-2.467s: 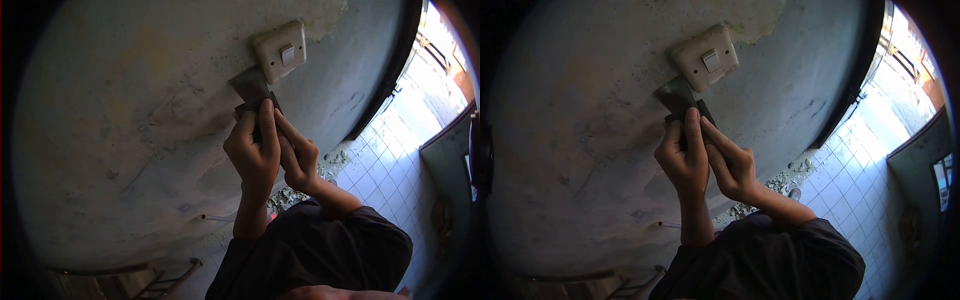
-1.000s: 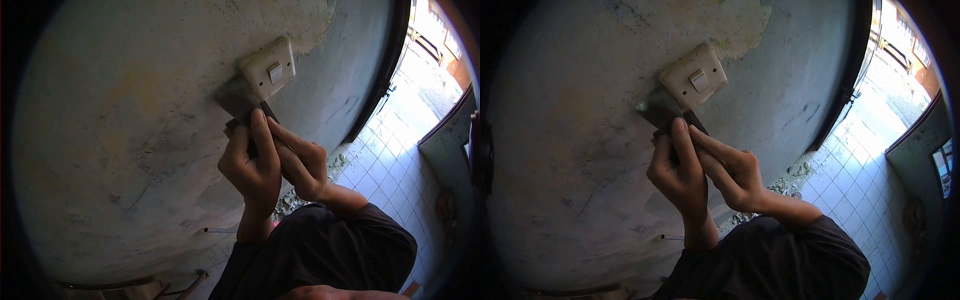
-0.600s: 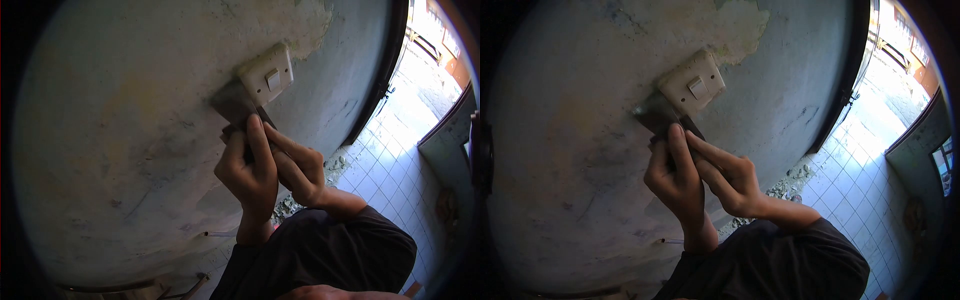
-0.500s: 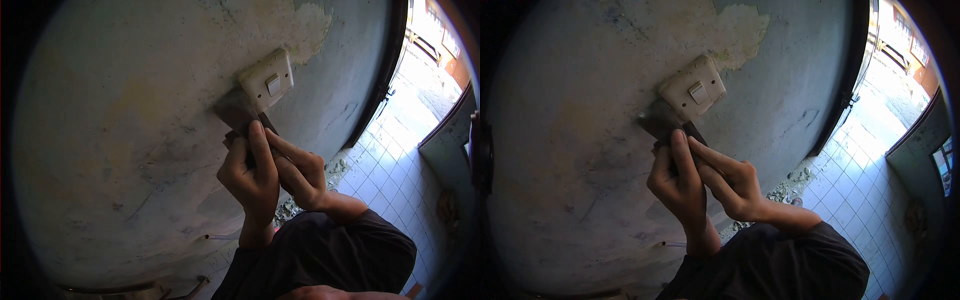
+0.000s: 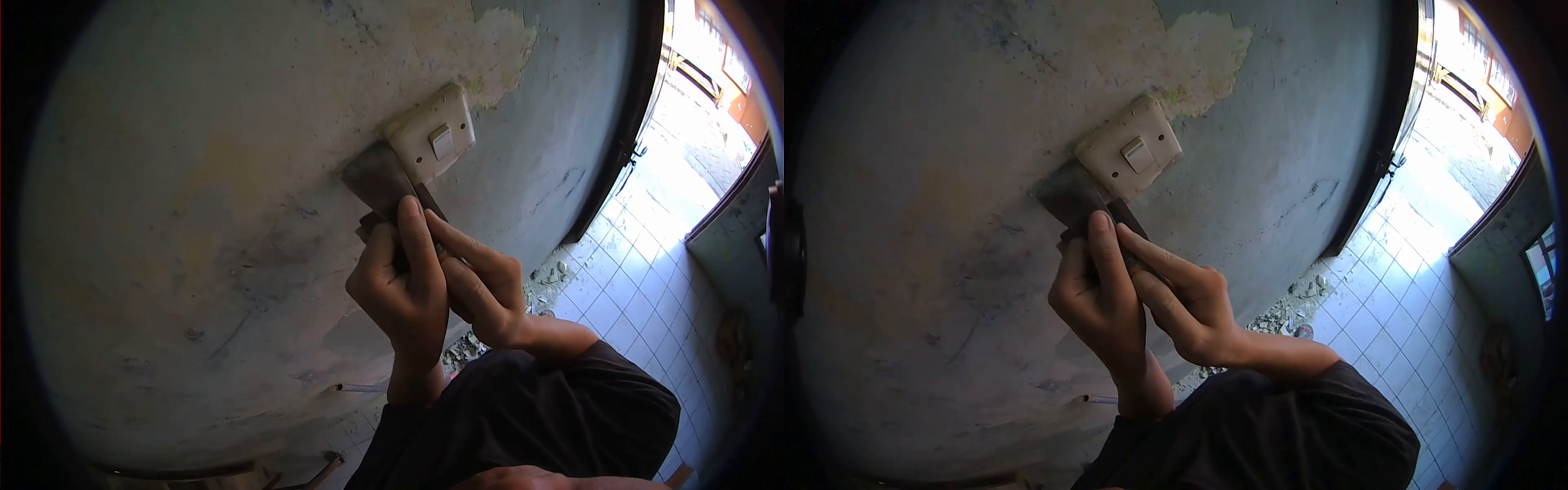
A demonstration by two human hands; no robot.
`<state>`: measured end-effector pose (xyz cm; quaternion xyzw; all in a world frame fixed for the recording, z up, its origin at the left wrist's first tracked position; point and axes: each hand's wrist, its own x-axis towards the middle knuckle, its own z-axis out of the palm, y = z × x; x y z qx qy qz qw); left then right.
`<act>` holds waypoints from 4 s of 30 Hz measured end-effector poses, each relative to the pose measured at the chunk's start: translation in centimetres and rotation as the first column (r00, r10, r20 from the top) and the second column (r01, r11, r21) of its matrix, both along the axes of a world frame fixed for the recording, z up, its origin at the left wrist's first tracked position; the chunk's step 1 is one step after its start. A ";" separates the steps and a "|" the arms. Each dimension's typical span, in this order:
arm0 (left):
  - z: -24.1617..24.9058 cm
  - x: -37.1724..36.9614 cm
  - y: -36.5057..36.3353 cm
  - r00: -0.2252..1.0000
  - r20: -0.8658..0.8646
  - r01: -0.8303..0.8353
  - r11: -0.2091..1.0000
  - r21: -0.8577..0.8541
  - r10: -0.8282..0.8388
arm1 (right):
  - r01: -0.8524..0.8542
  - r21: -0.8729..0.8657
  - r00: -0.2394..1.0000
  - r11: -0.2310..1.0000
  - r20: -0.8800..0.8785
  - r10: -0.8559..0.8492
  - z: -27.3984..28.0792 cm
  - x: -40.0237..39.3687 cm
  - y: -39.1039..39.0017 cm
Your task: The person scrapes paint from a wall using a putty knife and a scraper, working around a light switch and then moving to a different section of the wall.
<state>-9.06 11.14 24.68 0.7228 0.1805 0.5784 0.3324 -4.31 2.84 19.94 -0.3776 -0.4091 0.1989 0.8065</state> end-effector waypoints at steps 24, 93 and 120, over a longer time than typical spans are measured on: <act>0.9 -0.5 -0.2 0.998 -0.064 -0.008 1.000 -0.024 0.006 | 0.041 -0.053 0.995 0.998 0.090 -0.036 0.8 0.1 -0.4; 2.0 11.4 -5.5 0.777 0.558 0.499 0.825 -0.264 -0.291 | 0.292 0.288 -0.021 0.912 0.955 -0.295 15.5 15.6 -6.3; 2.2 11.2 -6.1 0.724 0.639 0.539 0.791 -0.290 -0.259 | 0.274 0.395 -0.131 0.877 0.919 -0.373 15.1 14.6 -6.4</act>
